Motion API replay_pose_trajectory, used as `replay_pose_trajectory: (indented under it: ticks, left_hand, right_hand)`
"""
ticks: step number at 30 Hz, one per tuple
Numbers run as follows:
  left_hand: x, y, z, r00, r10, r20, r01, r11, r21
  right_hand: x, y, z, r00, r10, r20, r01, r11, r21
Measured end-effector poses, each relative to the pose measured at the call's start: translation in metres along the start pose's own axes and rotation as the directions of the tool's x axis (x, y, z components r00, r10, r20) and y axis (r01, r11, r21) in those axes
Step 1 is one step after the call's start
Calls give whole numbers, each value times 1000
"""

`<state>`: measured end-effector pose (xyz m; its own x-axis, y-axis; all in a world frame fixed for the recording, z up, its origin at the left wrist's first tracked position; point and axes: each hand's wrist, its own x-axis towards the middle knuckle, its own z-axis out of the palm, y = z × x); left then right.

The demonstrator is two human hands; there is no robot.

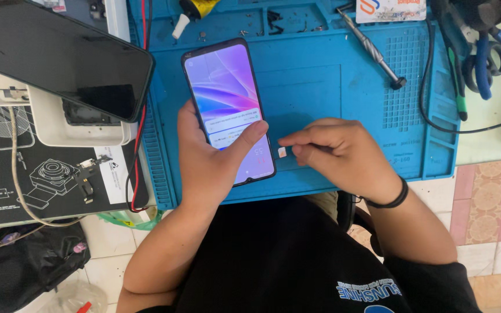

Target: The person sits at a repair bench and pries open the back cover of a smartphone by hand, working around the edges. They then use a blue-handled screwdriver to unscrew components from the exposed interior of the phone, at one point picking up a screw from the mat and returning to unscrew the device.

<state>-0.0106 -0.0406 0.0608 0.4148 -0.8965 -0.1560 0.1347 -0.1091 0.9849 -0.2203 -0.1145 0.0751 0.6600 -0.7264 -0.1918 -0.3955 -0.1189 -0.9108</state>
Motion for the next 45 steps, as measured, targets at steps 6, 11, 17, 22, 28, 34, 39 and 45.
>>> replay_pose_trajectory:
  ticks: [6, 11, 17, 22, 28, 34, 39, 45]
  left_hand:
    - [-1, -2, -2, 1000, -15, -5, 15, 999, -34]
    - [-8, -11, -5, 996, 78, 33, -79, 997, 17]
    - [-13, -20, -10, 987, 152, 55, -153, 988, 14]
    - [-13, -23, -13, 988, 110, 106, -100, 990, -95]
    - [-12, -23, -7, 991, 65, 114, -41, 978, -205]
    - [-12, -26, -3, 994, 23, 103, 3, 969, -245]
    - [-13, -27, -4, 993, 48, 107, -23, 974, -228]
    - [-12, -23, -1, 981, 107, 159, -65, 966, -252]
  right_hand:
    - [11, -5, -23, 994, 96, -53, -100, 993, -67]
    - [59, 4, -47, 975, 88, -203, -111, 989, -102]
    - [93, 21, -53, 962, 52, -269, -84, 990, -110]
    - [99, 12, -53, 965, -39, -258, -78, 900, -429]
    - [42, -28, -35, 998, -53, 14, 55, 995, -84]
    - [-22, -22, 17, 978, 162, 129, -200, 895, 398]
    - [-28, -12, 22, 986, 131, 100, -163, 869, 466]
    - [-28, -22, 25, 992, 122, -11, -109, 922, 372]
